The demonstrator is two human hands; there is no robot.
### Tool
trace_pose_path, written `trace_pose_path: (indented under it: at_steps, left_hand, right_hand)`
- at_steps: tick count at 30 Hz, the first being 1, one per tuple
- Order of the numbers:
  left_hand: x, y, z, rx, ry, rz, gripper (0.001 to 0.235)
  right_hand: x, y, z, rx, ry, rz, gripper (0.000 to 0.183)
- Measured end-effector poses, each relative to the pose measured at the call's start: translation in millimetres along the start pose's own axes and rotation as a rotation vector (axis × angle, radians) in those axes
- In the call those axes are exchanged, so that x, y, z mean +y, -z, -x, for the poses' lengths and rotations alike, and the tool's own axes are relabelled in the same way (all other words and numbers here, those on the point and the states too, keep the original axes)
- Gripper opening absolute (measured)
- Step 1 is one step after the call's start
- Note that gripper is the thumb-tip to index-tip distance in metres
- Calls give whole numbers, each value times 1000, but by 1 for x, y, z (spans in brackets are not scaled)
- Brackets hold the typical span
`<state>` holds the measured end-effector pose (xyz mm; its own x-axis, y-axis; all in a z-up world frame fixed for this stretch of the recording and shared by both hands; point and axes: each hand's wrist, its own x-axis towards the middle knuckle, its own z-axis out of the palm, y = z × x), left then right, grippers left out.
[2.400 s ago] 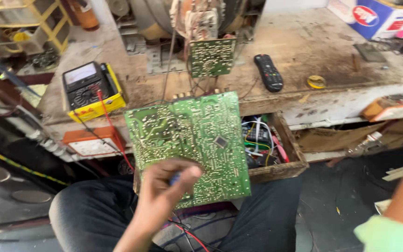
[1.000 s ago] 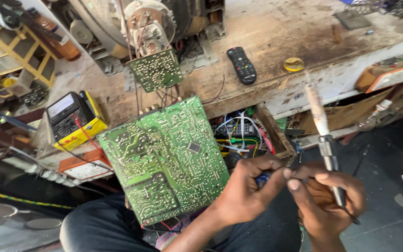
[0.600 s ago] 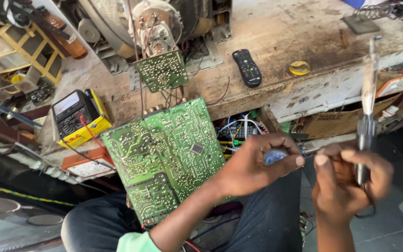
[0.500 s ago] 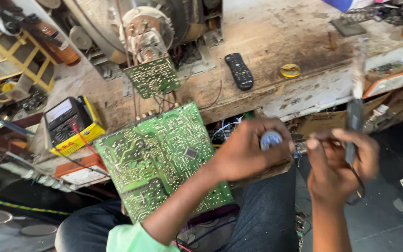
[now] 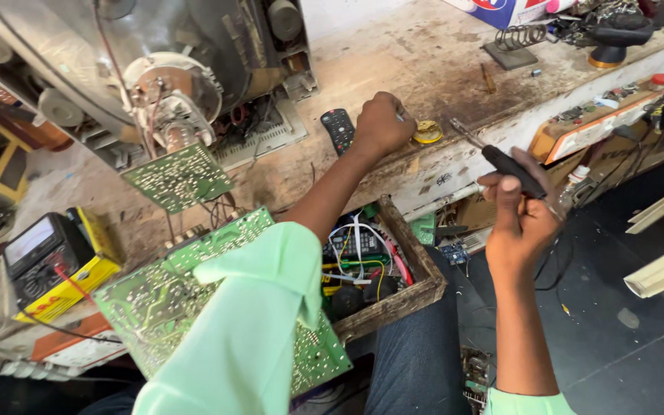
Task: The person is repairing a green circuit board by soldering components and testing connections with a multimeter. They use a soldering iron and solder to attach parts, then switch to multimeter probes to check electrical continuity.
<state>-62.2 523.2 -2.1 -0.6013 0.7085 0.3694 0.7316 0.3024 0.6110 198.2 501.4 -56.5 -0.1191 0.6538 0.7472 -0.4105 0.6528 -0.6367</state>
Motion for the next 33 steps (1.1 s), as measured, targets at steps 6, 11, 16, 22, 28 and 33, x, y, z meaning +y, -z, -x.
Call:
trace_pose_path:
  at_steps: [6,11,16,22,28,33]
  left_hand:
    - [-16,-41,-11,-15,231,54,33]
    - [-18,-38,-12,-17,268,76,34]
    - [-15,-37,-6,11,269,78,35]
    - [-14,-36,0,28,239,22,35]
    - [-11,-32,2,24,241,16,33]
    - [-10,-31,3,-7,240,41,32]
  right_hand:
    - [25,2,-3,33,53,205,31]
    - [37,-4,-5,39,14,125,25]
    - [36,-12,-8,37,45,278,20]
    - [39,-14,-10,6,12,162,20]
    - [45,-16,-8,-20,38,176,19]
    - [48,-18,-8,-24,-30,134,22]
